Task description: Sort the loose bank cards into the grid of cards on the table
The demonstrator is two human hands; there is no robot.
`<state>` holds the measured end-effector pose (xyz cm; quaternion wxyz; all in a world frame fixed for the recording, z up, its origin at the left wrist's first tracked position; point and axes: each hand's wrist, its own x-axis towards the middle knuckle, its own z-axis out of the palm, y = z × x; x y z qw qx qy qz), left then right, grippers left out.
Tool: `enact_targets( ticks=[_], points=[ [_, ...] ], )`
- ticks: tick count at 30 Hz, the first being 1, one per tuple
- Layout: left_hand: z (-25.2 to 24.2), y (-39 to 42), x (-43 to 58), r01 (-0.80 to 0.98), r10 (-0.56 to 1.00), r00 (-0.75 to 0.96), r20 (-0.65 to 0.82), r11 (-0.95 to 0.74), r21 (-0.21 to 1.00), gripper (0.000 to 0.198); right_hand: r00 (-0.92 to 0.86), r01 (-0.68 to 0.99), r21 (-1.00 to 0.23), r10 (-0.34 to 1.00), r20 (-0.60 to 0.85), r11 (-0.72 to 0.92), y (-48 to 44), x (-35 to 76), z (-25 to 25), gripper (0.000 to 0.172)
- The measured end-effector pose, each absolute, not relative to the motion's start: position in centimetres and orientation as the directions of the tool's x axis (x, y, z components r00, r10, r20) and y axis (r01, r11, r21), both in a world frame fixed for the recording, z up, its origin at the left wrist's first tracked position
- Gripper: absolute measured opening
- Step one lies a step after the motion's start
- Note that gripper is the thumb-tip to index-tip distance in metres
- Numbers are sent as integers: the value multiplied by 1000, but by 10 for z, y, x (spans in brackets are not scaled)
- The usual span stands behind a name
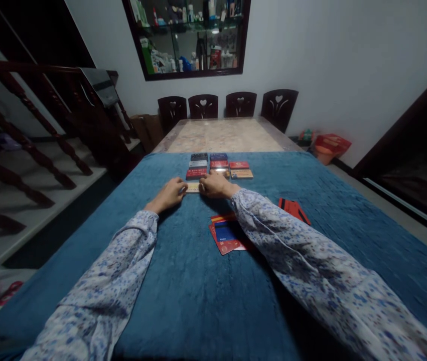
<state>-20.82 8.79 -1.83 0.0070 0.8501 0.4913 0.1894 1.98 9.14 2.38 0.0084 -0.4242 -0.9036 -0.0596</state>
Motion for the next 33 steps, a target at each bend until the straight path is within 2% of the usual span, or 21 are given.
enact_targets(
  ticks=[15,24,33],
  points=[
    [-15,54,-179,882,831,412,374,-466,64,24,-660,746,126,699,275,654,67,63,23,31],
    [-10,18,-150,810,741,510,437,-584,46,20,-670,721,173,611,421,671,45,99,7,25],
    [-12,-12,-128,737,672,578,463,-673,56,20,-656,725,163,598,460,669,13,134,-9,19]
  ],
)
